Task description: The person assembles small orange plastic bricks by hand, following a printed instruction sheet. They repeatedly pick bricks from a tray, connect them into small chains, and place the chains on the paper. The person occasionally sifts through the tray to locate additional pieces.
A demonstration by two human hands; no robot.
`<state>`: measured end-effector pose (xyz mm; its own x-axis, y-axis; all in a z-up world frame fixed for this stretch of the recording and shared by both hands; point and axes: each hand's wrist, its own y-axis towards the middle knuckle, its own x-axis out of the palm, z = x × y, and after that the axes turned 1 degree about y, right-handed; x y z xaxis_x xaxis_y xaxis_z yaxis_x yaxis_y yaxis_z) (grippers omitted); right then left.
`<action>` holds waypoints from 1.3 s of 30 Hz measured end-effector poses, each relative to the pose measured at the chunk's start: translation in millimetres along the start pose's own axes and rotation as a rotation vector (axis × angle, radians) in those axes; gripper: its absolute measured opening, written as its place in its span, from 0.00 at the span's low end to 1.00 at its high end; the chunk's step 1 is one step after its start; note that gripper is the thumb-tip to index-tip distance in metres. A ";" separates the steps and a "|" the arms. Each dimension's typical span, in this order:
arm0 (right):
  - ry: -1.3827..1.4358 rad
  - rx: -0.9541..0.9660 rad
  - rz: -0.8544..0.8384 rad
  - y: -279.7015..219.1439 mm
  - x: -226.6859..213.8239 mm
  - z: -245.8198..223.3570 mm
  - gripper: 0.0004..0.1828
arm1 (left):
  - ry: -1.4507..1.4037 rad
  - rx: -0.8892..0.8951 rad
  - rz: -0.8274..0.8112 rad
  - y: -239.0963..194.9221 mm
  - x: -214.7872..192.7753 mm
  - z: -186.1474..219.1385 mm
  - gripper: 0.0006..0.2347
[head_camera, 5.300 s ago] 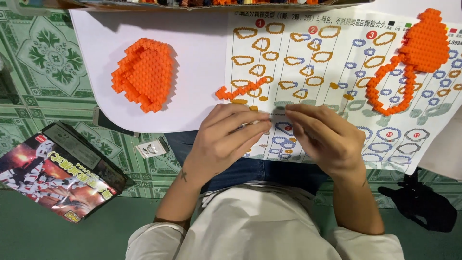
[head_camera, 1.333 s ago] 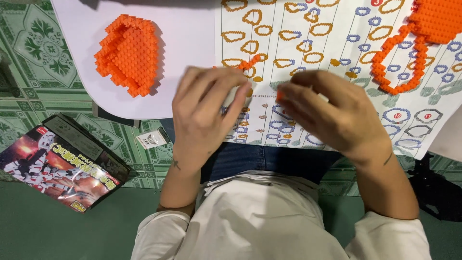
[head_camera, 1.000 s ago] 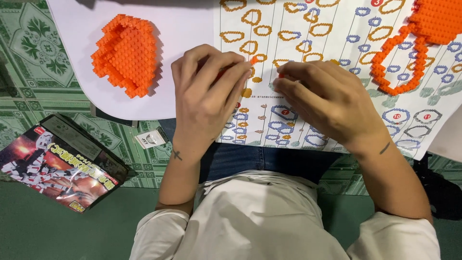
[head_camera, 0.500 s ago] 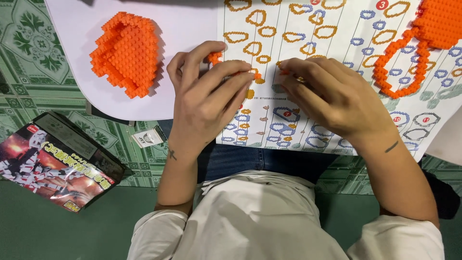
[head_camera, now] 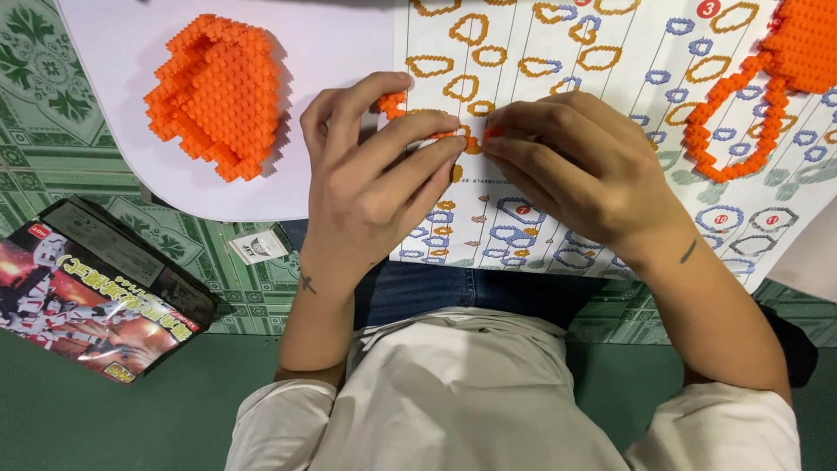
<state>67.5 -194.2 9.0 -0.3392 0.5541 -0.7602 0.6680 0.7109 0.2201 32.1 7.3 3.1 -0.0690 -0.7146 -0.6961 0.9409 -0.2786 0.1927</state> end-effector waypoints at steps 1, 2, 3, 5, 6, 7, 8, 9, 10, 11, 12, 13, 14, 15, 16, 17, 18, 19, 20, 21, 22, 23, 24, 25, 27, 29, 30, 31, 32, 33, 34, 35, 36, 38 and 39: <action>0.001 0.000 -0.002 -0.4 1.0 0.6 0.05 | -0.001 -0.002 0.000 0.0 0.3 0.2 0.04; -0.002 -0.007 -0.002 -0.8 2.2 1.3 0.05 | 0.003 -0.004 0.003 -0.1 0.4 0.3 0.04; -0.004 -0.013 -0.003 -1.3 3.4 1.9 0.06 | 0.007 -0.007 0.007 -0.2 0.5 0.5 0.04; -0.012 -0.012 -0.003 -3.1 5.0 3.2 0.06 | 0.006 -0.007 0.009 -0.8 1.5 -0.2 0.04; -0.020 -0.011 -0.003 -4.2 5.8 3.7 0.06 | 0.005 -0.007 0.012 -1.0 1.9 -0.5 0.04; -0.020 -0.011 -0.003 -3.9 6.3 3.6 0.06 | 0.005 -0.007 0.012 -0.6 1.3 -0.1 0.04; -0.020 -0.014 0.005 -3.4 6.6 3.5 0.05 | 0.005 -0.004 0.011 0.0 0.5 0.4 0.04; -0.021 -0.016 0.013 -2.9 6.9 3.4 0.05 | 0.004 -0.002 0.010 0.6 -0.3 0.8 0.03; -0.022 -0.017 0.013 -2.9 6.9 3.3 0.05 | 0.005 -0.002 0.011 0.6 -0.6 1.0 0.03; -0.008 -0.015 0.016 -2.8 6.9 3.2 0.06 | 0.006 -0.002 0.010 0.6 -1.0 1.2 0.03; 0.004 -0.014 0.020 -2.7 6.9 3.3 0.06 | 0.007 -0.002 0.008 0.7 -1.3 1.4 0.03; 0.004 -0.015 0.020 -2.9 7.0 3.7 0.06 | 0.008 -0.002 0.010 0.8 -1.0 1.0 0.03; 0.010 -0.014 0.022 -3.4 7.3 3.9 0.06 | 0.012 0.002 0.012 0.6 -0.8 0.7 0.03; 0.016 -0.012 0.025 -3.9 7.6 4.2 0.06 | 0.016 0.006 0.013 0.3 -0.4 0.3 0.04; 0.016 -0.012 0.025 -3.7 7.3 3.9 0.06 | 0.016 0.006 0.013 0.2 -0.2 0.3 0.04; 0.018 -0.010 0.023 -3.4 6.9 3.8 0.06 | 0.014 0.003 0.016 0.1 0.1 0.2 0.03; 0.022 -0.007 0.020 -3.2 6.7 3.6 0.06 | 0.012 0.000 0.018 -0.1 0.3 0.2 0.03; 0.022 -0.008 0.021 -3.1 6.8 3.8 0.06 | 0.013 -0.001 0.018 -0.3 0.8 -0.1 0.03; 0.027 -0.009 0.021 -3.2 6.8 3.9 0.06 | 0.014 0.000 0.023 -0.5 1.4 -0.4 0.03; 0.032 -0.010 0.022 -3.3 6.8 4.0 0.06 | 0.016 0.001 0.028 -0.7 2.0 -0.6 0.03; 0.031 -0.009 0.023 -3.4 6.8 3.9 0.06 | 0.015 0.002 0.028 -0.3 1.5 -0.1 0.03; 0.035 -0.005 0.024 -3.5 6.8 3.9 0.06 | 0.017 0.002 0.026 0.2 1.1 0.5 0.03; 0.040 -0.002 0.025 -3.3 6.9 3.8 0.06 | 0.019 0.000 0.024 0.5 0.4 1.0 0.03; 0.040 -0.002 0.025 -3.4 6.8 3.9 0.06 | 0.020 0.000 0.024 0.3 1.3 0.4 0.03; 0.044 0.000 0.027 -3.3 6.8 4.1 0.06 | 0.018 0.001 0.035 -0.5 2.9 -0.6 0.03; 0.044 -0.004 0.031 -3.9 7.5 4.8 0.06 | 0.017 0.001 0.029 -0.1 2.1 -0.1 0.03; 0.045 -0.009 0.035 -4.0 8.0 5.3 0.06 | 0.018 0.000 0.025 0.0 1.5 0.1 0.03; 0.046 -0.009 0.035 -3.9 7.5 4.6 0.06 | 0.018 0.000 0.025 -0.2 1.7 -0.1 0.03; 0.032 -0.003 0.026 -3.8 7.0 3.8 0.06 | 0.022 0.000 0.025 -0.5 2.0 -0.3 0.03; 0.018 0.003 0.017 -3.7 6.5 3.1 0.06 | 0.027 0.000 0.025 -0.9 2.3 -0.5 0.04; 0.018 0.003 0.017 -3.7 6.4 3.2 0.06 | 0.027 0.000 0.025 -0.6 2.4 -0.6 0.04; 0.013 0.002 0.015 -3.6 6.4 3.4 0.06 | 0.027 0.006 0.032 -0.4 2.5 -0.7 0.03; 0.009 0.001 0.013 -3.8 6.3 3.5 0.07 | 0.027 0.012 0.038 -0.2 2.7 -0.7 0.03; 0.002 0.004 0.006 -3.4 5.6 2.7 0.06 | 0.027 0.012 0.033 -0.1 2.1 -0.5 0.04; -0.005 0.006 0.000 -3.1 5.3 2.4 0.06 | 0.027 0.012 0.027 -0.1 1.7 -0.4 0.04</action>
<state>65.2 -194.5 2.9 -0.3362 0.5522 -0.7629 0.6720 0.7082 0.2165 32.0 6.4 1.6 -0.0339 -0.7043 -0.7091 0.9383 -0.2667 0.2200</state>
